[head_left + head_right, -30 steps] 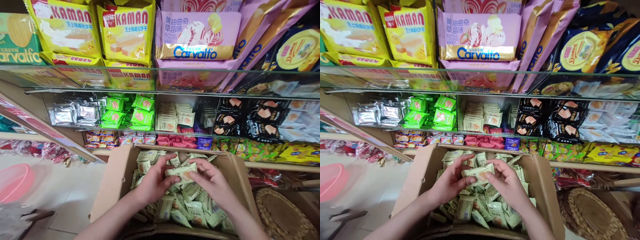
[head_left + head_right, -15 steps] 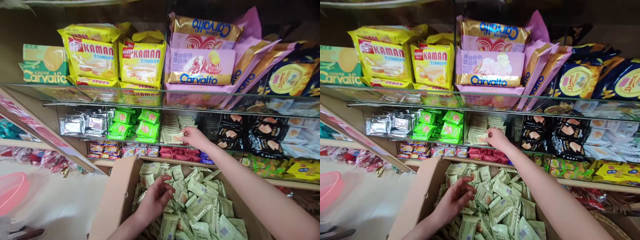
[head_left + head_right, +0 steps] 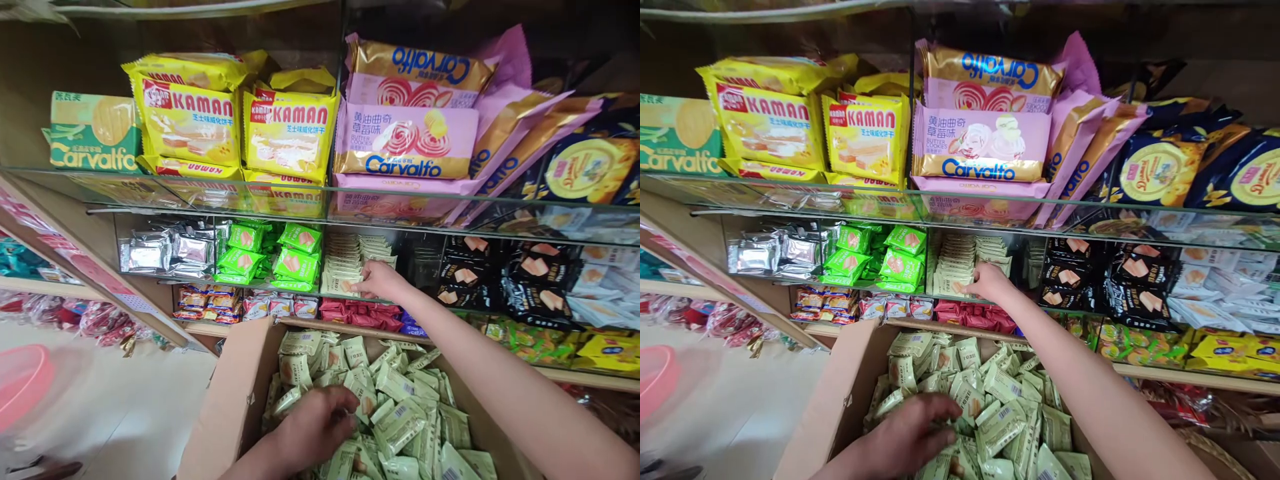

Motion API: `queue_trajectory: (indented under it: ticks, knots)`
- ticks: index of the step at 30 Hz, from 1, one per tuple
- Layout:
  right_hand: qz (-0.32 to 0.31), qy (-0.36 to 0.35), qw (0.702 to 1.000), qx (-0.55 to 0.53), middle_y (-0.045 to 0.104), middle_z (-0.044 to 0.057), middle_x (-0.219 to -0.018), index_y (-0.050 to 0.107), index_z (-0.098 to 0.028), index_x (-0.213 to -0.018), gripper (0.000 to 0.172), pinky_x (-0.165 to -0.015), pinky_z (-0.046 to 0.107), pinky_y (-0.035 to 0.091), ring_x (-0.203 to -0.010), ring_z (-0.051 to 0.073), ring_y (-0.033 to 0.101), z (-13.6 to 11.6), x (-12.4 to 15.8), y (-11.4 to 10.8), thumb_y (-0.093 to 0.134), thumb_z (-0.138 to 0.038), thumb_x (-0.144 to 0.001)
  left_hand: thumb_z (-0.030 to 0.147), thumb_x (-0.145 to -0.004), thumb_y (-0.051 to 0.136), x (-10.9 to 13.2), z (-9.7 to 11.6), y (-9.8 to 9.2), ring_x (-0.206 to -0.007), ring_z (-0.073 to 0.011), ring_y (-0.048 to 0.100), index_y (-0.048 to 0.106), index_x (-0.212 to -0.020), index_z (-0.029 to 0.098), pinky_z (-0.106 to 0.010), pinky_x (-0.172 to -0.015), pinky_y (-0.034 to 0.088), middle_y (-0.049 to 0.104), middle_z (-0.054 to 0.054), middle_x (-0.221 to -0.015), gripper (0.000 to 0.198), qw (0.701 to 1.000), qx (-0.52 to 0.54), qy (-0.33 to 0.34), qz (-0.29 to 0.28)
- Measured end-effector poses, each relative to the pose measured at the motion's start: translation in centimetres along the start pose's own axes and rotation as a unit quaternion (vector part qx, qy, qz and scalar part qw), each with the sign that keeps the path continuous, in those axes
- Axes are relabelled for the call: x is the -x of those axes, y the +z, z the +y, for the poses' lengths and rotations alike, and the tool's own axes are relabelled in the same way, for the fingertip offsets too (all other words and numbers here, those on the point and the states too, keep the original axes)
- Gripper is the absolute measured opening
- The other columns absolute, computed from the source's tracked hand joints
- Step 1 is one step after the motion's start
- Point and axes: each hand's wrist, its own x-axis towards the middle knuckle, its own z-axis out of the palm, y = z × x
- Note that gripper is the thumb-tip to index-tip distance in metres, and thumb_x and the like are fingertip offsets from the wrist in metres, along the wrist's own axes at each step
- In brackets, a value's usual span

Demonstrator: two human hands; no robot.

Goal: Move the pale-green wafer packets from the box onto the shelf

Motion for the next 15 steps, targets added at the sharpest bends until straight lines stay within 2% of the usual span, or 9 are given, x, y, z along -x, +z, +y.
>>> queue_trajectory:
  ticks: [3, 6, 7, 8, 10, 11, 13, 15]
  knots:
    - [0.065, -0.036, 0.997, 0.035, 0.057, 0.000, -0.057, 0.051, -0.020, -0.061, 0.025, -0.058, 0.030, 0.041, -0.057, 0.017, 0.055, -1.2, 2.0, -1.4, 0.073, -0.028, -0.052, 0.034, -0.071, 0.060, 0.5, 0.3, 0.0, -0.093, -0.0215, 0.054, 0.055, -0.105, 0.026, -0.029, -0.081, 0.039, 0.062, -0.003, -0.100, 0.035, 0.988, -0.132, 0.056, -0.062]
    - [0.138, -0.138, 0.976, 0.096, 0.060, 0.005, -0.077, 0.054, -0.020, -0.076, 0.007, -0.068, 0.033, 0.039, -0.072, 0.019, 0.054, -1.8, 7.1, -1.6, 0.054, -0.028, -0.074, 0.036, -0.063, 0.068, 0.4, -0.3, 0.6, -0.093, -0.0246, 0.052, 0.055, -0.107, 0.027, -0.031, -0.079, 0.039, 0.063, -0.005, -0.095, 0.046, 0.972, -0.211, 0.072, -0.079]
    - [0.119, -0.166, 0.973, 0.108, 0.059, 0.005, -0.078, 0.054, -0.021, -0.078, 0.010, -0.068, 0.033, 0.039, -0.074, 0.019, 0.054, -1.6, 9.3, -1.1, 0.047, -0.027, -0.079, 0.037, -0.062, 0.068, 0.3, -0.6, 0.8, -0.091, -0.0247, 0.053, 0.055, -0.106, 0.027, -0.030, -0.077, 0.040, 0.063, -0.004, -0.092, 0.047, 0.969, -0.225, 0.067, -0.077]
    - [0.062, -0.177, 0.977, 0.103, 0.059, 0.004, -0.076, 0.054, -0.022, -0.077, 0.015, -0.067, 0.031, 0.040, -0.072, 0.018, 0.054, -1.1, 11.5, -0.3, 0.042, -0.027, -0.083, 0.038, -0.061, 0.069, 0.3, -0.9, 1.0, -0.088, -0.0243, 0.054, 0.056, -0.105, 0.027, -0.030, -0.073, 0.041, 0.063, -0.004, -0.089, 0.048, 0.967, -0.233, 0.063, -0.077]
    - [-0.075, -0.150, 0.978, 0.121, 0.060, 0.003, -0.078, 0.056, -0.023, -0.080, 0.017, -0.065, 0.030, 0.041, -0.072, 0.018, 0.054, 0.8, 15.6, 1.8, 0.040, -0.026, -0.083, 0.038, -0.059, 0.070, 0.1, -1.4, 1.3, -0.083, -0.0232, 0.055, 0.058, -0.101, 0.028, -0.028, -0.069, 0.041, 0.063, -0.003, -0.084, 0.045, 0.967, -0.237, 0.054, -0.076]
    - [-0.117, -0.129, 0.974, 0.142, 0.060, 0.005, -0.089, 0.057, -0.023, -0.088, 0.015, -0.069, 0.031, 0.040, -0.081, 0.020, 0.054, 2.0, 17.2, 2.9, 0.045, -0.024, -0.080, 0.038, -0.058, 0.070, 0.1, -1.5, 1.4, -0.082, -0.0228, 0.055, 0.059, -0.099, 0.028, -0.027, -0.068, 0.041, 0.062, -0.002, -0.083, 0.043, 0.968, -0.235, 0.050, -0.072]
    - [-0.141, -0.100, 0.968, 0.180, 0.058, 0.006, -0.104, 0.056, -0.022, -0.101, 0.027, -0.080, 0.034, 0.037, -0.096, 0.024, 0.050, 4.1, 19.4, 4.7, 0.053, -0.022, -0.074, 0.033, -0.057, 0.071, 0.2, -1.2, 1.4, -0.082, -0.0218, 0.055, 0.061, -0.092, 0.027, -0.027, -0.067, 0.040, 0.062, -0.001, -0.084, 0.037, 0.970, -0.229, 0.039, -0.065]
    - [-0.160, -0.096, 0.960, 0.207, 0.059, 0.006, -0.103, 0.059, -0.022, -0.099, 0.027, -0.083, 0.035, 0.034, -0.099, 0.025, 0.047, 5.5, 20.4, 5.6, 0.056, -0.024, -0.072, 0.028, -0.057, 0.071, 0.3, -0.6, 1.3, -0.080, -0.0201, 0.056, 0.061, -0.086, 0.026, -0.025, -0.067, 0.040, 0.062, 0.000, -0.083, 0.030, 0.973, -0.222, 0.029, -0.059]
